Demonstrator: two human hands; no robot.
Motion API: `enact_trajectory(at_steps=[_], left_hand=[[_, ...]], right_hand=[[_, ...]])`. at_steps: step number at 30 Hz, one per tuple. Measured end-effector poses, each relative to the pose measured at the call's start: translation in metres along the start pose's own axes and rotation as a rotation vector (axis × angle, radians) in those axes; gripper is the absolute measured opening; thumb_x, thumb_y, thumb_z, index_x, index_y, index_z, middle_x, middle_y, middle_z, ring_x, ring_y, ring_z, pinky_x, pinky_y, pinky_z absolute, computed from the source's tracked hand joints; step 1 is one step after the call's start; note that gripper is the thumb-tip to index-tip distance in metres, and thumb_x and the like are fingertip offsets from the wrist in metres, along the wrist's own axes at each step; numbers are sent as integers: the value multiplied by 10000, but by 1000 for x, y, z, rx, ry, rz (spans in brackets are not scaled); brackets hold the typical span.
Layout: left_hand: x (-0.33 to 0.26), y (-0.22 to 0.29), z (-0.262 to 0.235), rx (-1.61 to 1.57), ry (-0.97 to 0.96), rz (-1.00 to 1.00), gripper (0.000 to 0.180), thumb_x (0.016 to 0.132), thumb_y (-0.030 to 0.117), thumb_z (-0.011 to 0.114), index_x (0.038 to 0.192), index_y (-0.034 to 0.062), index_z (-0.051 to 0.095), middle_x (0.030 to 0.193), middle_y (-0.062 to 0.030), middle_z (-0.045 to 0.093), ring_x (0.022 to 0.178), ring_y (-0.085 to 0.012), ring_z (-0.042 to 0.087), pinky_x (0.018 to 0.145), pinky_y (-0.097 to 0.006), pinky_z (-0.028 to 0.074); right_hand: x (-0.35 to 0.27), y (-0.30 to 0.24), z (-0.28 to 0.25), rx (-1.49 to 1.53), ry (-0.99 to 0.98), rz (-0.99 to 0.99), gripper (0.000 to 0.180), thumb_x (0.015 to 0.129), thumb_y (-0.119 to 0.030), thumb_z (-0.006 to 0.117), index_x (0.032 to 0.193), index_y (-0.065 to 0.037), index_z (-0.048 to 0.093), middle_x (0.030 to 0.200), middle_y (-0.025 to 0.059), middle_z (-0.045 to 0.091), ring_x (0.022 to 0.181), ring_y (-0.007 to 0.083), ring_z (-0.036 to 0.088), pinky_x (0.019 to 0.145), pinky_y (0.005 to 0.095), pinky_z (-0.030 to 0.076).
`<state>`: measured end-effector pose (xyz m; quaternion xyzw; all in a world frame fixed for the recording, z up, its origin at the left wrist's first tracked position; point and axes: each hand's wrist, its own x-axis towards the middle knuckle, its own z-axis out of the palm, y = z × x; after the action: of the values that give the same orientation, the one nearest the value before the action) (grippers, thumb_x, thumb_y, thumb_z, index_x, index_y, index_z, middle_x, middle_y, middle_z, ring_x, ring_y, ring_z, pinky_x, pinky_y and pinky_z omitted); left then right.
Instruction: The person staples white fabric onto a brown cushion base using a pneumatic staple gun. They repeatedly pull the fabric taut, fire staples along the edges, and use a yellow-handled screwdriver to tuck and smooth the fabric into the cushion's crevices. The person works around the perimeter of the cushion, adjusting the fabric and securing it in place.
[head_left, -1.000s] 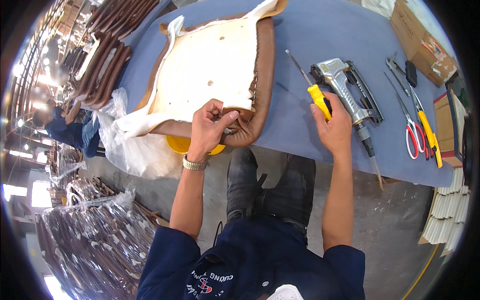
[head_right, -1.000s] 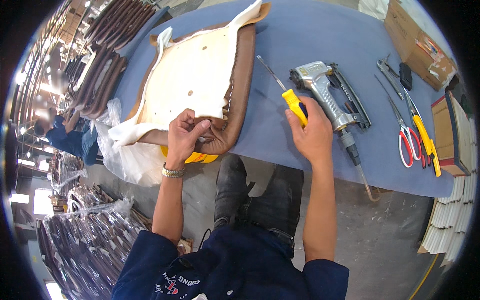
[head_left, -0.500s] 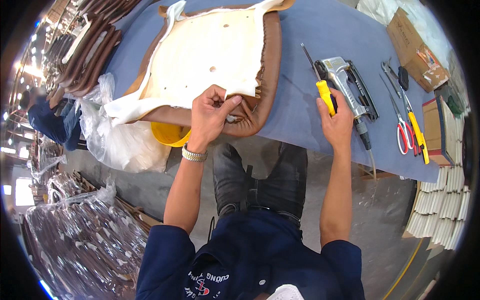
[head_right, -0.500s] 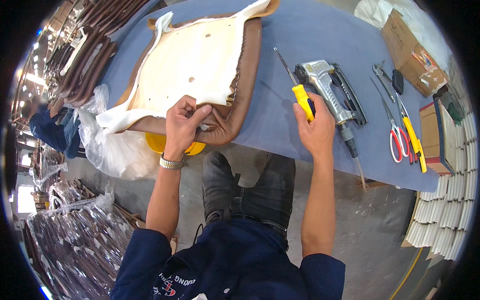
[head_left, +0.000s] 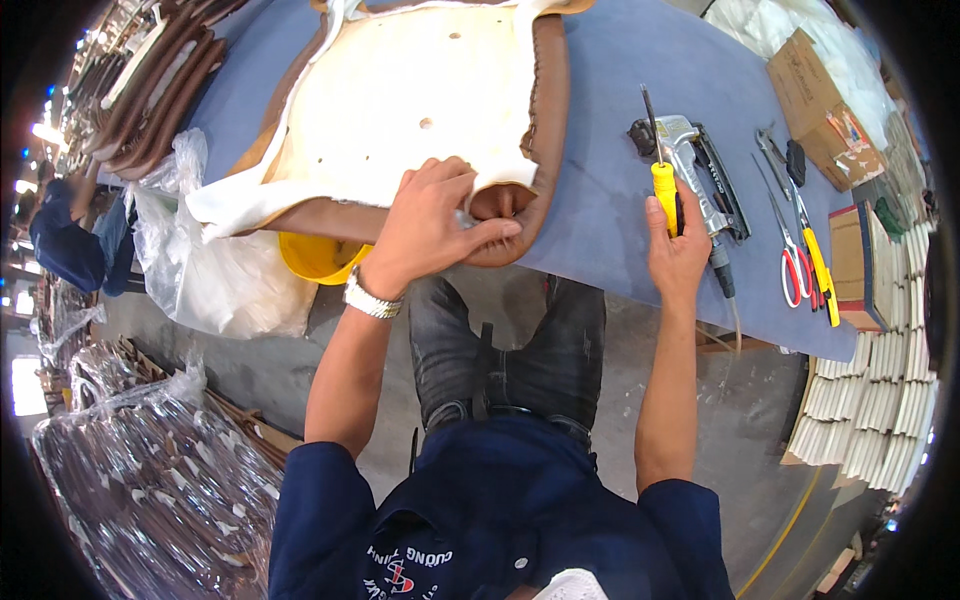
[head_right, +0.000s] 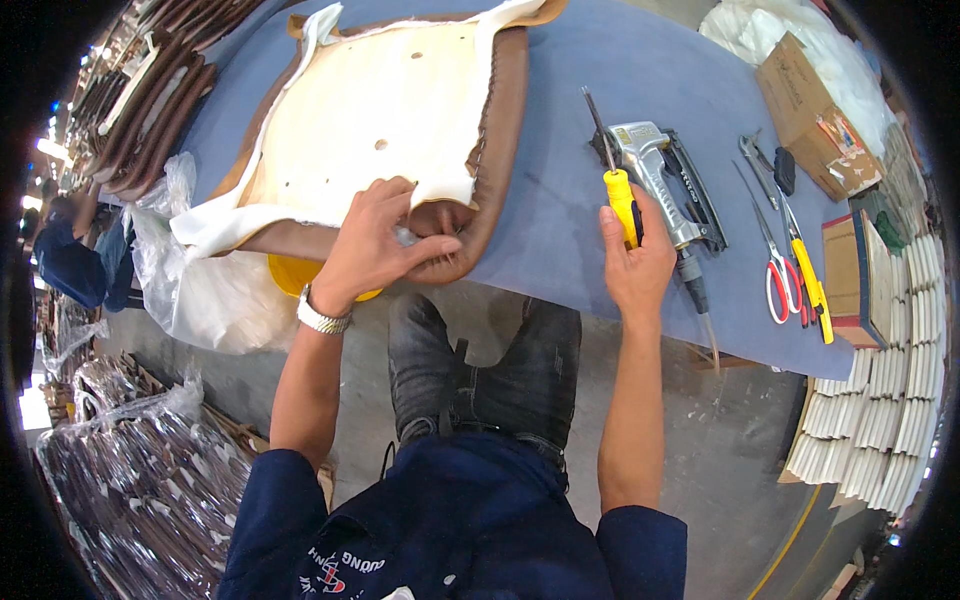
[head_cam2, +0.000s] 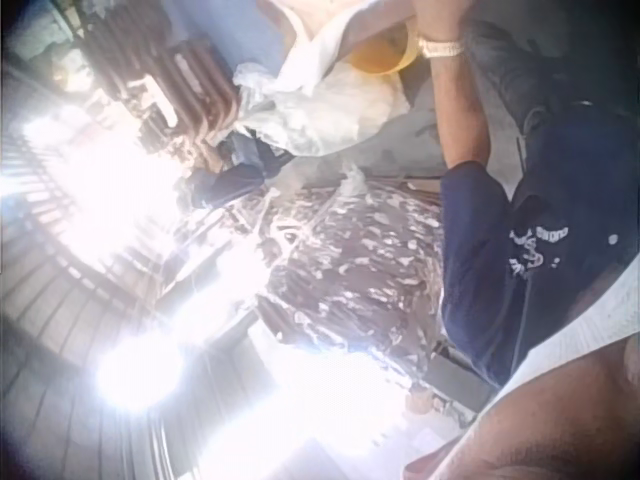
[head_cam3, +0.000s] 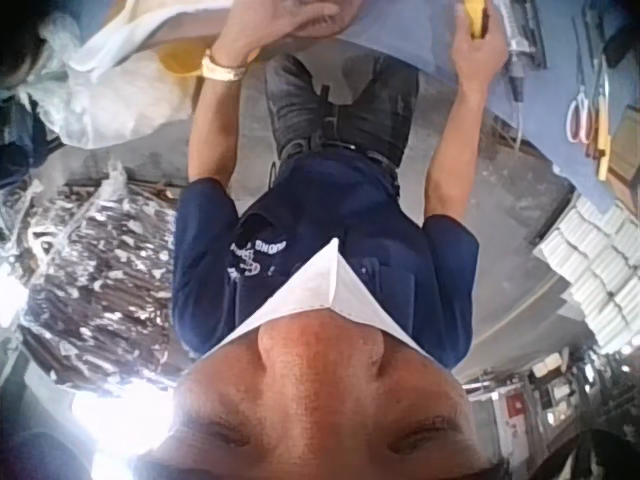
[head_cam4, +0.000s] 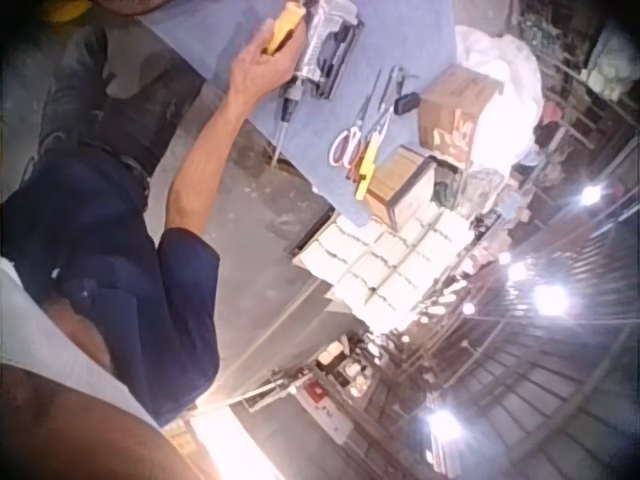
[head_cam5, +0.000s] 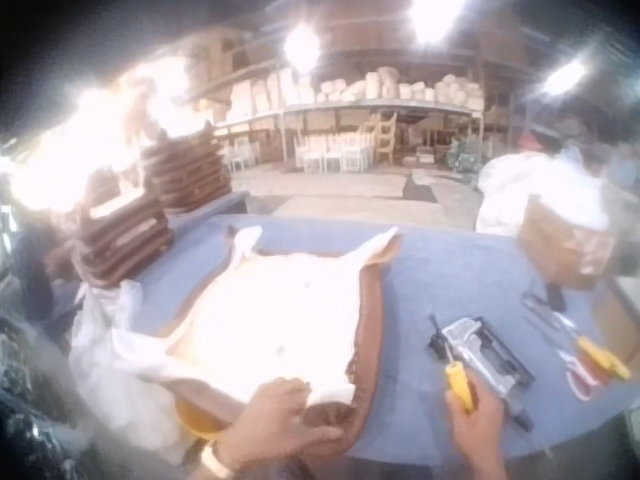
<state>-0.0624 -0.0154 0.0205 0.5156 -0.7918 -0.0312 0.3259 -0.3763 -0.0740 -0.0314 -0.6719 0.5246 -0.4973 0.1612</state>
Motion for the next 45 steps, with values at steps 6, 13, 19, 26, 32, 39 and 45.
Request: enact_trajectory(at_steps=[6, 13, 19, 26, 32, 39, 45], left_hand=[[-5, 7, 19, -296, 81, -311, 252, 845, 216, 848, 980, 15, 777, 751, -84, 620, 645, -198, 550, 617, -347, 439], [-10, 12, 13, -336, 93, -458, 175, 894, 120, 800, 1013, -7, 777, 810, -53, 651, 720, -134, 572, 680, -304, 459], [-11, 12, 9, -507, 148, -313, 168, 920, 109, 766, 1034, -14, 771, 897, -61, 653, 790, -138, 574, 721, -286, 463], [-26, 9, -4, -24, 86, -150, 292, 894, 275, 811, 1074, 47, 784, 968, -84, 703, 866, -237, 615, 852, -361, 455], [-30, 6, 10, -26, 76, -245, 358, 847, 417, 830, 961, 80, 791, 799, -69, 697, 765, -260, 604, 765, -379, 433], [-25, 0, 8, -134, 79, -392, 234, 800, 237, 800, 888, 21, 783, 719, -175, 674, 674, -383, 661, 621, -427, 510], [-22, -4, 6, -163, 27, -394, 221, 753, 149, 734, 927, 25, 793, 799, -179, 715, 740, -390, 689, 679, -442, 552]], right_hand=[[-1, 8, -2, -49, 11, 0, 412, 980, -257, 753, 1298, -12, 663, 1104, 119, 730, 981, 220, 691, 885, 360, 540], [17, 1, -78, -67, 100, 295, 435, 993, -297, 730, 1304, -3, 650, 974, 91, 717, 764, 114, 647, 704, 266, 511], [75, 88, -165, -734, -89, 81, 454, 988, -385, 687, 1316, -74, 650, 1041, 180, 724, 959, 347, 687, 859, 428, 519], [78, 55, -117, -611, -216, -120, 442, 963, -257, 708, 1351, -58, 638, 1220, 211, 696, 1138, 409, 648, 971, 488, 507], [81, 27, -38, -645, -370, -224, 516, 944, -218, 716, 1404, -23, 588, 1189, 251, 698, 1107, 424, 673, 954, 486, 517], [70, -69, -80, -48, -318, 157, 369, 980, -222, 692, 1250, 28, 658, 908, 82, 687, 720, 139, 591, 683, 303, 503], [-63, -144, -68, -18, -563, 89, 66, 950, -42, 742, 889, -17, 735, 817, 8, 765, 743, 110, 705, 735, 312, 569]])
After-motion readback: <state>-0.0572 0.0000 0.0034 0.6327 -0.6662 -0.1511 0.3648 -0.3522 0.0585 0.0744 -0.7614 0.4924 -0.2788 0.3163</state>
